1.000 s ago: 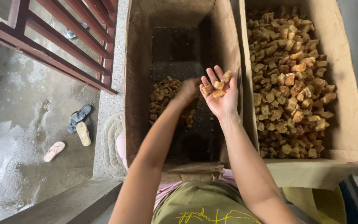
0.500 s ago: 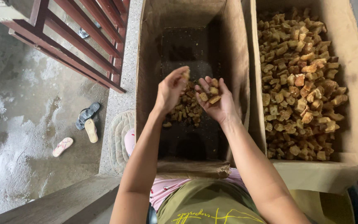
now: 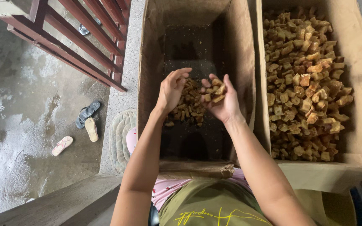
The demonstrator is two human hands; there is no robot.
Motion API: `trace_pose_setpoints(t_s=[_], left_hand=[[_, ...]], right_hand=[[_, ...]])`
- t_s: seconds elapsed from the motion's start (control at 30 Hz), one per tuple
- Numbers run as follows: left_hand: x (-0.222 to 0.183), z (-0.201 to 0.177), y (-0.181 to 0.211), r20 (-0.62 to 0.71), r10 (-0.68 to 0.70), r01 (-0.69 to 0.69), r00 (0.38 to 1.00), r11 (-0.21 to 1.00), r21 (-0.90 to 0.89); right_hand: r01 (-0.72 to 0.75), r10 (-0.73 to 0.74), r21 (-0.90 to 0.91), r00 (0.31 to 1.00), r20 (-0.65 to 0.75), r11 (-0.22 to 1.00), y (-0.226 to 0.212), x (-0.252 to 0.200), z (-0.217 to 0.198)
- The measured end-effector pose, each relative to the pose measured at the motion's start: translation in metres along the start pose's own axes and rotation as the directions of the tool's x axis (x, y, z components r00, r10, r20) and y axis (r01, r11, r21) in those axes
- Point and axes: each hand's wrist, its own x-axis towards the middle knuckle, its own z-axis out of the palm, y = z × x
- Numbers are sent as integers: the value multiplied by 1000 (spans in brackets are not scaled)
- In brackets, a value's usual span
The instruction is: The person sorts through small, fried food pieces in a cardboard box by hand, picking up specific pieces and moving them to a second adjacent box.
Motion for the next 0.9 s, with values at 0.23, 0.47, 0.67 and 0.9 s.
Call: trace_pose_setpoints(t_s=[0.23,0.47,0.67,0.9], left_hand=[[-3,28,-23,202,-26,-25,979,970,244],[-27,71,-36,476,-377,-9,794,777,630],[-42,114,-78,475,-502,-49,723,648,760],[-25,116,-145,523,-130,-189,843,838,512]], right_hand=[[146,-164,209,984,75,967,-18,10,-27],[174,-205,264,974,94,949,-19,8,-27],[132,-148,227,987,56,965,-17,-4,-6],[97,-142,233,973,184,968,-15,-5,-5]])
